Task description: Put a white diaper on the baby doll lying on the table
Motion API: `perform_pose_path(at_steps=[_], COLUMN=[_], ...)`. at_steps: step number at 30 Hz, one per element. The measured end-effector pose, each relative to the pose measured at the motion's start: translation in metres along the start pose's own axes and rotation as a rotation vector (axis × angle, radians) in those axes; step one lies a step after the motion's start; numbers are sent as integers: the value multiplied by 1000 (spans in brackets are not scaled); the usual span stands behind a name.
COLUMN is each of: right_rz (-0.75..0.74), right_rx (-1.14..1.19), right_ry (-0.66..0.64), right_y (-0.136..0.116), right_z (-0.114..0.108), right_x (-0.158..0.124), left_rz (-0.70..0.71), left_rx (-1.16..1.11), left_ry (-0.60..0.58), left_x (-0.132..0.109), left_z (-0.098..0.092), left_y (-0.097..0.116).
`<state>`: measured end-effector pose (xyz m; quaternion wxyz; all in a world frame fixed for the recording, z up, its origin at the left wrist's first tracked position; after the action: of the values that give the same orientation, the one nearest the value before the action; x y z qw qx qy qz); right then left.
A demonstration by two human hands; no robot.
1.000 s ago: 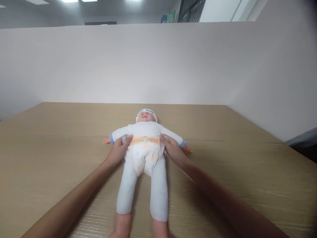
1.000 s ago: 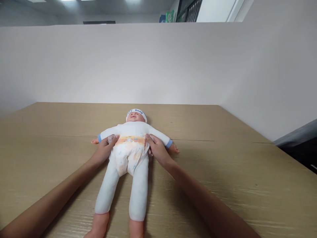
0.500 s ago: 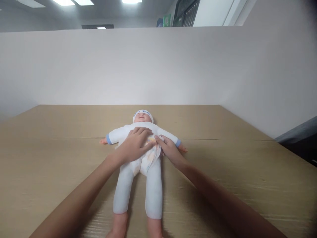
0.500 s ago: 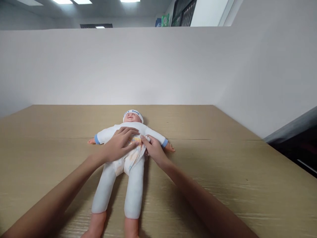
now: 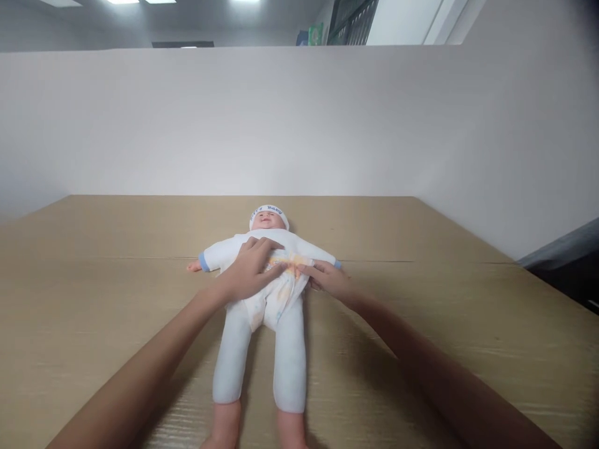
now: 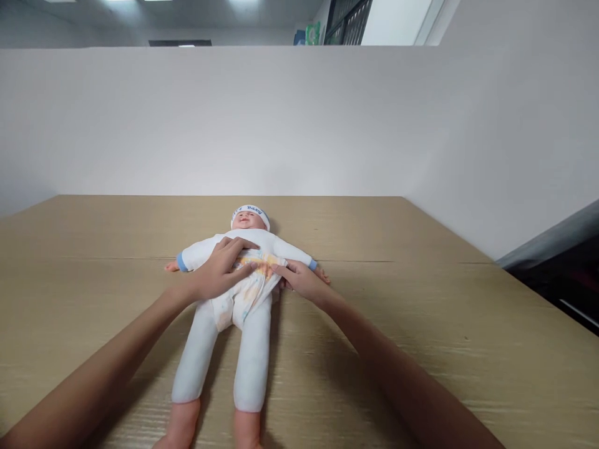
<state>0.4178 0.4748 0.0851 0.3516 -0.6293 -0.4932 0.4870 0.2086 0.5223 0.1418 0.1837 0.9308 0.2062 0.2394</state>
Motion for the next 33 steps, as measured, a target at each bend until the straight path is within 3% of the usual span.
perform_pose_path(at_steps=[4,7,10,11,13,15,21,29,33], right_rz=[-20,-84,-370,-488,-654,-712,-542,-466,-412], right_rx=[-38,-73,-278,-365,-489,-549,-616,-361,-211], right_ry=[107,334,646,697,679,620,418,132,310], right_y=[7,2,-23,-33,-45,-49,-34,-18,14], right_z=[3,5,12,19,34,46,60,38,11], right_x=[-1,-16,-48,-59,-76,-85,-80,-70,-67], left_rz=[-29,-17,13,20,31,32,6,61,58], left_rx=[-38,-36,-23,-22,-26,-30,-46,-30,8], left_ry=[29,47,45,41,40,44,56,34,29], left_x=[1,2,3,3,3,3,3,3,2], left_z=[1,1,-1,-1,-2,-2,1,-1,2], left_y=[-4,-3,2,3,5,5,0,5,3])
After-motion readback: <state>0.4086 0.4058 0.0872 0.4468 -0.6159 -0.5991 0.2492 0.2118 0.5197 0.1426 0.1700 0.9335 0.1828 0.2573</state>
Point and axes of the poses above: each hand's wrist, its own x-axis towards the middle knuckle, its own z-axis out of the palm, y = z × x, the point moved 4 cm from there along x, towards the middle knuckle, and after that the axes turned 12 degrees about z, right-handed, at the moved point
